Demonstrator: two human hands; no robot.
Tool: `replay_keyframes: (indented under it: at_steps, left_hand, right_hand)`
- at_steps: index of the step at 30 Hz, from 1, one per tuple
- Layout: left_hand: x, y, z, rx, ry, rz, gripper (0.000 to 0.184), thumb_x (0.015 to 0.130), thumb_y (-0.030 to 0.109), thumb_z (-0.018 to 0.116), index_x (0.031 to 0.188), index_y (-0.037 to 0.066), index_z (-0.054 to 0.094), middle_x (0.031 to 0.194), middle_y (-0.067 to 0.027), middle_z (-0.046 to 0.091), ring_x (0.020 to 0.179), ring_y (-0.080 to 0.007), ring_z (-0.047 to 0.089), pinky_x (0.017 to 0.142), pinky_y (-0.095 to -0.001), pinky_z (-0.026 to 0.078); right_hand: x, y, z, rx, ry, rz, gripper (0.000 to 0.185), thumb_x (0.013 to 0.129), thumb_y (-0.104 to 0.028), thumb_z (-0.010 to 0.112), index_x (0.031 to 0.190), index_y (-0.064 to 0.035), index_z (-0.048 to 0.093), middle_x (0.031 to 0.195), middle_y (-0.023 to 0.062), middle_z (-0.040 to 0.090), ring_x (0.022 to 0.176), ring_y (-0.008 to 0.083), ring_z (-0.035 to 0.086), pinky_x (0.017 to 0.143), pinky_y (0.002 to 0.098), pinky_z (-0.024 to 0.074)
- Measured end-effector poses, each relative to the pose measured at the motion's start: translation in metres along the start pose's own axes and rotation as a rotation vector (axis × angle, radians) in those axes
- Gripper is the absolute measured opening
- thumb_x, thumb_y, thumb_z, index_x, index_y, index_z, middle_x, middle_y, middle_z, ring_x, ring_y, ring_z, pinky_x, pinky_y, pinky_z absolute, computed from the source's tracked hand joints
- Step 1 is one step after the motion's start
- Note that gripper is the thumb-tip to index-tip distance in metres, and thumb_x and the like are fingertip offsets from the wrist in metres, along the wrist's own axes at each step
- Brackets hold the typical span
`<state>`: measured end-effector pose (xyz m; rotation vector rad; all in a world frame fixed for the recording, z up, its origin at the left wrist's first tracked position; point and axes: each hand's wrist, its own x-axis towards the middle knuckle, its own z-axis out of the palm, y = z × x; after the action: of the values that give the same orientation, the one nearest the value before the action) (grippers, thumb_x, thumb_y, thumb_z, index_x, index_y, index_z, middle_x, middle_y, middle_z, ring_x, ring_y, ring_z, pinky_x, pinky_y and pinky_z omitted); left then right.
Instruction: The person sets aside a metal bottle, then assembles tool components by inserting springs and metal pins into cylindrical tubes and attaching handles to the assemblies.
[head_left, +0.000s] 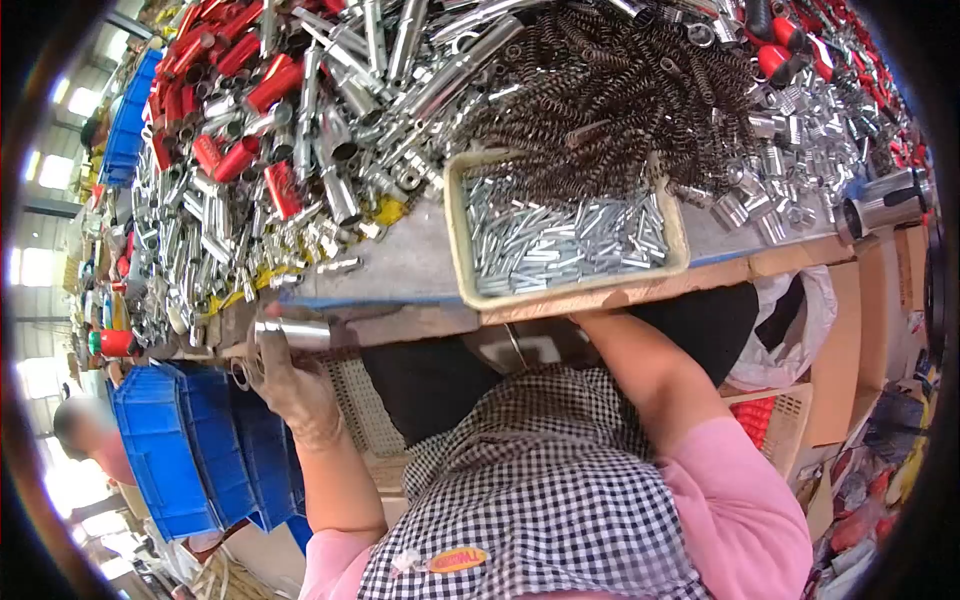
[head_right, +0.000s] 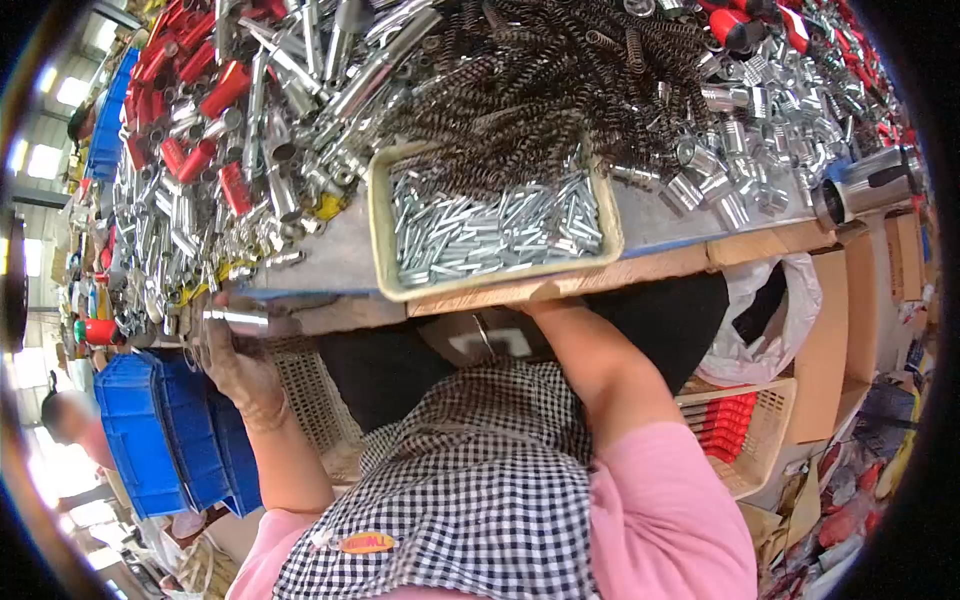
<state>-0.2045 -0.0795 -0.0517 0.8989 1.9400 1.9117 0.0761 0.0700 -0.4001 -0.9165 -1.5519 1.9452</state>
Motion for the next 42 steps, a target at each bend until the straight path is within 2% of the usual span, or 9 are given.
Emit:
replay_keyframes:
  at_steps: [3, 6, 9, 12, 15, 17, 26, 40, 42]
  left_hand:
    - [0.024, -0.016, 0.021, -0.192, -0.030, -0.185, 0.034, 0.101, 0.022, 0.050, 0.112, -0.009, 0.060, 0.103, -0.0156, 0.061, 0.084, -0.0197, 0.060, 0.072, -0.0329, 0.053]
    - [0.026, -0.019, 0.032, 0.920, -0.176, 0.737, 0.028, 0.099, 0.017, 0.051, 0.108, -0.008, 0.061, 0.102, -0.0170, 0.062, 0.084, -0.0235, 0.062, 0.073, -0.0361, 0.053]
    - [0.017, -0.022, 0.040, -0.043, -0.066, -0.030, 0.024, 0.094, 0.009, 0.048, 0.106, -0.005, 0.064, 0.104, -0.0205, 0.062, 0.088, -0.0300, 0.063, 0.078, -0.0382, 0.052]
    - [0.025, -0.021, 0.037, 1.057, -0.211, 0.762, 0.025, 0.093, 0.010, 0.048, 0.107, -0.004, 0.064, 0.103, -0.0210, 0.063, 0.088, -0.0327, 0.063, 0.077, -0.0393, 0.051]
    - [0.013, -0.022, 0.048, 0.552, -0.033, 0.213, 0.025, 0.091, 0.008, 0.049, 0.107, -0.004, 0.063, 0.104, -0.0234, 0.062, 0.089, -0.0382, 0.062, 0.078, -0.0418, 0.051]
    - [0.025, -0.020, 0.035, 1.266, -0.253, 0.886, 0.023, 0.090, 0.007, 0.048, 0.104, -0.004, 0.063, 0.101, -0.0228, 0.062, 0.083, -0.0386, 0.061, 0.073, -0.0414, 0.051]
    - [0.012, -0.028, 0.033, 0.624, -0.053, 0.151, 0.035, 0.095, 0.032, 0.055, 0.100, -0.003, 0.061, 0.084, -0.0080, 0.062, 0.078, -0.0172, 0.059, 0.067, -0.0341, 0.048]
    - [0.014, -0.011, 0.040, 1.258, -0.243, 0.792, 0.022, 0.091, 0.006, 0.058, 0.112, 0.001, 0.059, 0.098, -0.0128, 0.064, 0.082, -0.0222, 0.063, 0.072, -0.0340, 0.052]
    - [0.008, -0.017, 0.041, 0.903, -0.175, 0.423, 0.030, 0.089, 0.002, 0.057, 0.117, 0.013, 0.058, 0.107, -0.0156, 0.061, 0.082, -0.0279, 0.064, 0.072, -0.0360, 0.053]
  right_hand:
    - [0.019, 0.002, -0.006, 0.004, -0.004, 0.015, 0.054, 0.089, -0.019, 0.060, 0.141, -0.0109, 0.046, 0.147, 0.0148, 0.043, 0.133, 0.0303, 0.043, 0.111, 0.0363, 0.0351]
    - [0.044, 0.022, -0.008, 0.030, -0.007, 0.020, 0.054, 0.089, -0.021, 0.059, 0.141, -0.0114, 0.046, 0.148, 0.0146, 0.042, 0.133, 0.0305, 0.043, 0.111, 0.0366, 0.0347]
    - [0.075, 0.038, 0.005, 0.059, -0.036, 0.010, 0.054, 0.090, -0.022, 0.058, 0.141, -0.0119, 0.045, 0.148, 0.0144, 0.042, 0.134, 0.0307, 0.042, 0.112, 0.0369, 0.0343]
    - [0.146, 0.024, 0.026, 0.069, -0.100, -0.087, 0.054, 0.090, -0.024, 0.058, 0.141, -0.0124, 0.045, 0.149, 0.0141, 0.041, 0.134, 0.0308, 0.042, 0.112, 0.0372, 0.0339]
    - [0.211, -0.002, 0.045, 0.061, -0.146, -0.196, 0.055, 0.090, -0.025, 0.057, 0.142, -0.0129, 0.045, 0.149, 0.0139, 0.040, 0.134, 0.0310, 0.042, 0.112, 0.0375, 0.0335]
    - [0.243, -0.019, 0.046, 0.032, -0.153, -0.260, 0.055, 0.090, -0.026, 0.057, 0.142, -0.0132, 0.045, 0.149, 0.0137, 0.040, 0.134, 0.0312, 0.041, 0.112, 0.0377, 0.0332]
    - [0.275, -0.033, 0.067, -0.199, -0.256, -0.353, 0.056, 0.090, -0.031, 0.055, 0.143, -0.0147, 0.044, 0.150, 0.0130, 0.039, 0.135, 0.0317, 0.040, 0.113, 0.0387, 0.0320]
    - [0.138, -0.029, 0.153, -0.577, -0.578, -0.356, 0.057, 0.091, -0.038, 0.051, 0.144, -0.0170, 0.043, 0.152, 0.0119, 0.036, 0.137, 0.0326, 0.038, 0.114, 0.0401, 0.0301]
    - [0.105, -0.032, 0.129, -0.685, -0.586, -0.323, 0.058, 0.091, -0.039, 0.051, 0.144, -0.0173, 0.043, 0.153, 0.0118, 0.036, 0.137, 0.0327, 0.037, 0.114, 0.0403, 0.0298]
